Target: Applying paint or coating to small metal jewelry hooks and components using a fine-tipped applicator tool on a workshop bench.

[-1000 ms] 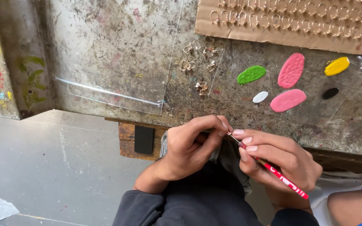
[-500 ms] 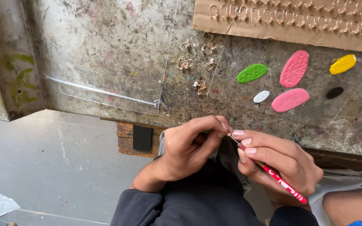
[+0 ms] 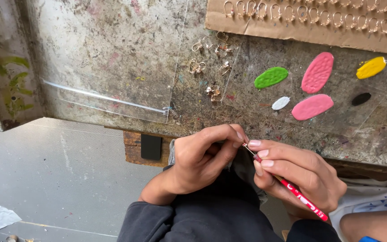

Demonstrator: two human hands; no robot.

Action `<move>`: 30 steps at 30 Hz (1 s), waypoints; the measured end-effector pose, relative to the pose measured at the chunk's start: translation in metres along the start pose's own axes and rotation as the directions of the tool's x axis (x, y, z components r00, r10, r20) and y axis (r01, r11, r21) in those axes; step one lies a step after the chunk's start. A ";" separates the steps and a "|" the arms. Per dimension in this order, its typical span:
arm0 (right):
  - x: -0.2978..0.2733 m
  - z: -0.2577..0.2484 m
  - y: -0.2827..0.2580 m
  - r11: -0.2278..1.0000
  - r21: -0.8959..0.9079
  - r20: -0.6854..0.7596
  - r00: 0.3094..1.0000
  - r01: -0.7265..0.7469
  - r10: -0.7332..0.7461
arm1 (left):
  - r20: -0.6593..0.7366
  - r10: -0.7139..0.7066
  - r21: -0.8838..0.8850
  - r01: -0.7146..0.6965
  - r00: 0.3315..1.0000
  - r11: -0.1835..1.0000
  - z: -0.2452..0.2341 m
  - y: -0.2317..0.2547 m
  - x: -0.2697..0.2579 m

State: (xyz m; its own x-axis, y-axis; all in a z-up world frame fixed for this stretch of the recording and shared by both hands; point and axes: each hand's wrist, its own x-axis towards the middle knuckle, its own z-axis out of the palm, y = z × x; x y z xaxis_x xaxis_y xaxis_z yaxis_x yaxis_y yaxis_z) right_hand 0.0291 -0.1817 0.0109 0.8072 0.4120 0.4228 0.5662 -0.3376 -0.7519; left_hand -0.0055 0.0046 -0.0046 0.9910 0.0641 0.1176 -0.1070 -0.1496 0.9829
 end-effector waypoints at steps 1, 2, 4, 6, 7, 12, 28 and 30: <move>0.000 0.000 0.001 1.000 0.000 0.001 1.000 0.000 0.000 | -0.001 -0.001 -0.001 0.001 1.000 1.000 0.000 0.000 0.000; -0.001 0.000 0.002 1.000 0.003 0.000 1.000 0.009 -0.009 | 0.004 -0.001 -0.013 0.001 1.000 1.000 0.000 -0.001 0.000; -0.001 0.000 0.002 1.000 0.005 -0.001 1.000 0.018 -0.018 | 0.009 0.000 -0.025 0.000 1.000 1.000 0.000 -0.001 0.000; 0.000 0.000 -0.001 1.000 0.005 -0.002 1.000 -0.001 0.001 | 0.002 -0.004 -0.025 0.004 1.000 1.000 0.000 0.000 0.000; 0.000 0.000 0.000 1.000 0.005 -0.001 1.000 -0.002 0.002 | 0.002 -0.005 -0.026 0.005 1.000 1.000 0.000 0.000 0.000; 0.002 -0.002 0.010 0.993 0.078 0.034 0.995 0.093 -0.096 | 0.015 -0.012 -0.007 0.012 1.000 1.000 -0.001 0.000 0.001; -0.008 -0.015 0.000 0.984 0.165 0.007 0.998 -0.059 0.058 | 0.008 0.016 -0.040 -0.016 1.000 0.999 0.002 0.004 0.005; -0.015 -0.018 -0.003 0.979 0.023 -0.273 0.941 -0.202 0.200 | -0.017 0.015 -0.109 -0.017 1.000 0.994 0.004 0.004 0.006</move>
State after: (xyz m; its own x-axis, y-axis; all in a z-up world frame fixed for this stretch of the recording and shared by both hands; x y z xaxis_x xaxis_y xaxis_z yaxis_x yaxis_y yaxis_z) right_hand 0.0185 -0.2018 0.0156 0.9184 0.0888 0.3857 0.3880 -0.3945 -0.8330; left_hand 0.0000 0.0004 -0.0001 0.9878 0.0786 0.1348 -0.1319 -0.0419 0.9904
